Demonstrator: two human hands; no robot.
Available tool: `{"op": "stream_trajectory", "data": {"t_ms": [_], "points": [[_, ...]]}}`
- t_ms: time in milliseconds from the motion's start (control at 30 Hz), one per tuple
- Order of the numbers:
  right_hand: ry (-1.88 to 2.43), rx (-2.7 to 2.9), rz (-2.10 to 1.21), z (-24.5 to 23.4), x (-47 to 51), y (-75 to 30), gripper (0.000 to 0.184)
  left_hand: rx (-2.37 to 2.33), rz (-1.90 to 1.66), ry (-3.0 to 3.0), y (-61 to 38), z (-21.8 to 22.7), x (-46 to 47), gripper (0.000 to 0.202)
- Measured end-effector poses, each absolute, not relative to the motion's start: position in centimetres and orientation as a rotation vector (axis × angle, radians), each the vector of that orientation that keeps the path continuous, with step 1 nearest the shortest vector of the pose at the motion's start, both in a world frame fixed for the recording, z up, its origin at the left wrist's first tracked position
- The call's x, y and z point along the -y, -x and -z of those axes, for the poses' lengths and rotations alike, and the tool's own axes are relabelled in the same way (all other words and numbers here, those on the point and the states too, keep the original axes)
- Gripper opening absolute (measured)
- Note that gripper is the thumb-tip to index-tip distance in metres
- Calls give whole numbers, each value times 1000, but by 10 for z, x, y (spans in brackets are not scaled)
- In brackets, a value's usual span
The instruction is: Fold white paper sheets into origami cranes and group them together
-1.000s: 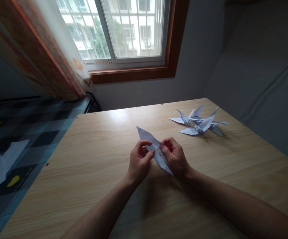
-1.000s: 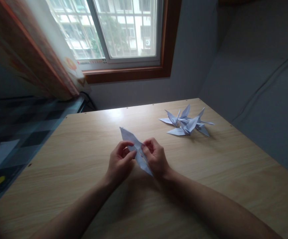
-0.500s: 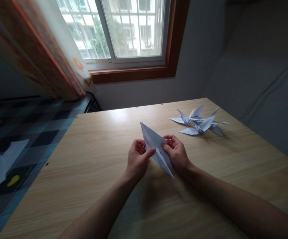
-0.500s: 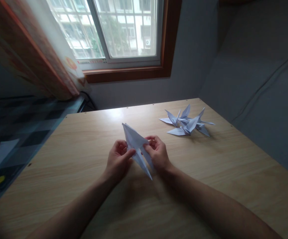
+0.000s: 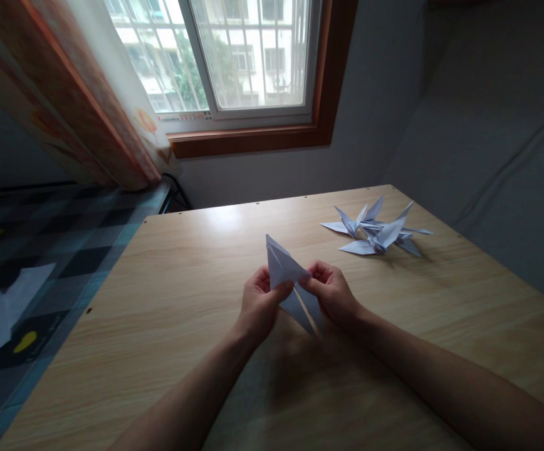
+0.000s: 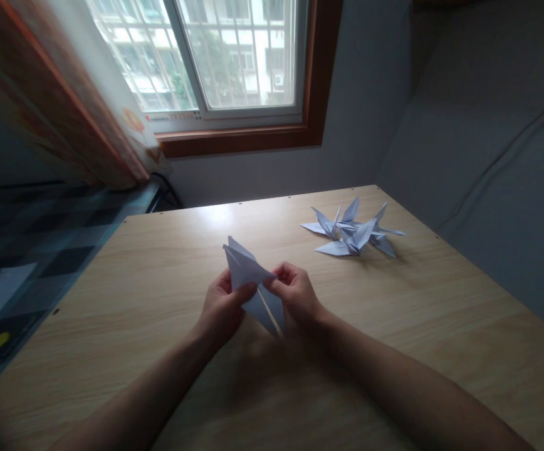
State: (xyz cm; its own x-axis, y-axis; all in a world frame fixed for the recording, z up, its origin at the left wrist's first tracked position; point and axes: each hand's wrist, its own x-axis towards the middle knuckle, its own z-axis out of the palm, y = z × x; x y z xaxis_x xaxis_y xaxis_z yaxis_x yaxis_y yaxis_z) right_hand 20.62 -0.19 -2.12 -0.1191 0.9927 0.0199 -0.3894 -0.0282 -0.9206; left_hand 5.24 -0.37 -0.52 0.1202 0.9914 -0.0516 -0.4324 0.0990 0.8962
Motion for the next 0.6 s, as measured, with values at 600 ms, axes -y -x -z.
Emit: {"op": "stream_trajectory", "data": {"t_ms": [600], "points": [[616, 1006, -1559, 13, 8, -206, 27, -816, -1186, -1003, -52, 10, 5, 35]]}}
